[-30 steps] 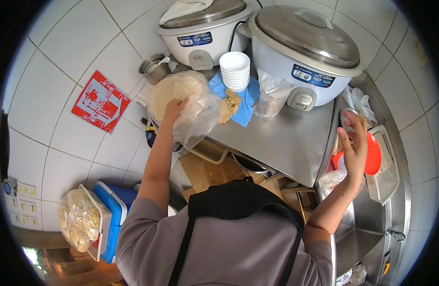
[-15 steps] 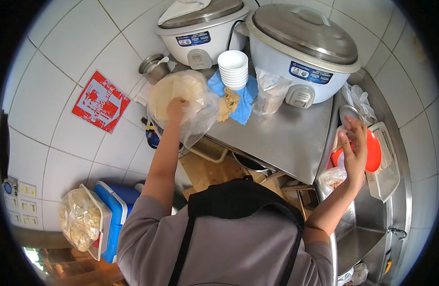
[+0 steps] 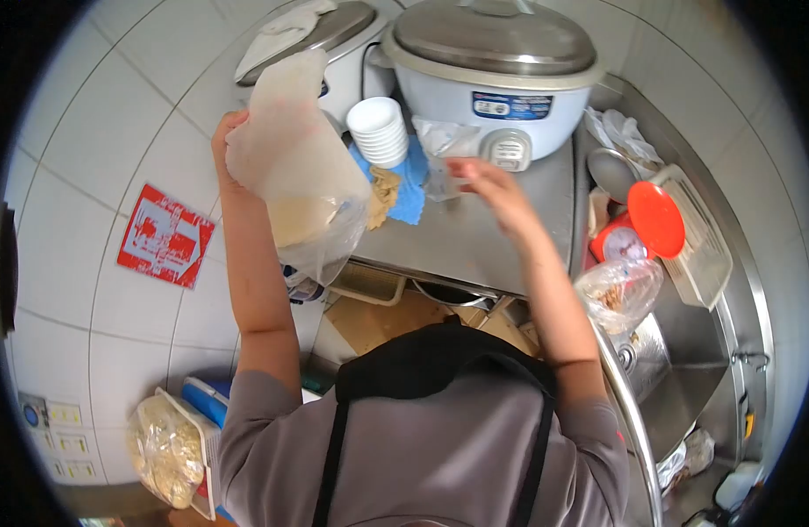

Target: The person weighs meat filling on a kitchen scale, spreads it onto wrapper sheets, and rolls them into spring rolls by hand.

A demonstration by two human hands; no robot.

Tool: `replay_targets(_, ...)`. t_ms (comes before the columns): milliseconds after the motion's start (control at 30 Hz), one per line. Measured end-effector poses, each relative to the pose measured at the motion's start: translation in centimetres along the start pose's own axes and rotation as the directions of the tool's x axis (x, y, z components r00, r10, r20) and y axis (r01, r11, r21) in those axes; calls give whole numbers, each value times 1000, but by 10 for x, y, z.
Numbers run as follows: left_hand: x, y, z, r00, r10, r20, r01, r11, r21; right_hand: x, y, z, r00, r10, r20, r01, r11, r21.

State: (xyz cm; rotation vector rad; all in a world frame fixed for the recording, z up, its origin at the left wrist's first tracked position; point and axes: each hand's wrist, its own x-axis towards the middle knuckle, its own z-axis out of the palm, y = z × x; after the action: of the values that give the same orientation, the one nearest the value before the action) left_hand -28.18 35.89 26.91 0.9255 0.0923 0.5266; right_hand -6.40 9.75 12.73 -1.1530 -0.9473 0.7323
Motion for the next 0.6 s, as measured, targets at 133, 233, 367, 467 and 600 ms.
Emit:
replay_targets(133,17,-58,37,972,-234,37,236,967,-95,-4,19,15,999,-25,43,-4,823,569)
replay_targets(233,18,-116,44,964,-266,21,266,949,-169,-30,18,-11,998,-7,60,-33,776,630)
replay_targets(367,24,-181,32,896,-433,98,444,860,-252,-73,31,-41,984,163,76,-175,758,629)
replay_targets(467,18,-209,37,868,-488,92,491,819,-296,-100,37,-55,970,206,-126,-73,748,660)
replay_targets(600,25,-230,41,850,-515,109,524,811,-261,-129,21,-72,900,120,-419,105,874,475)
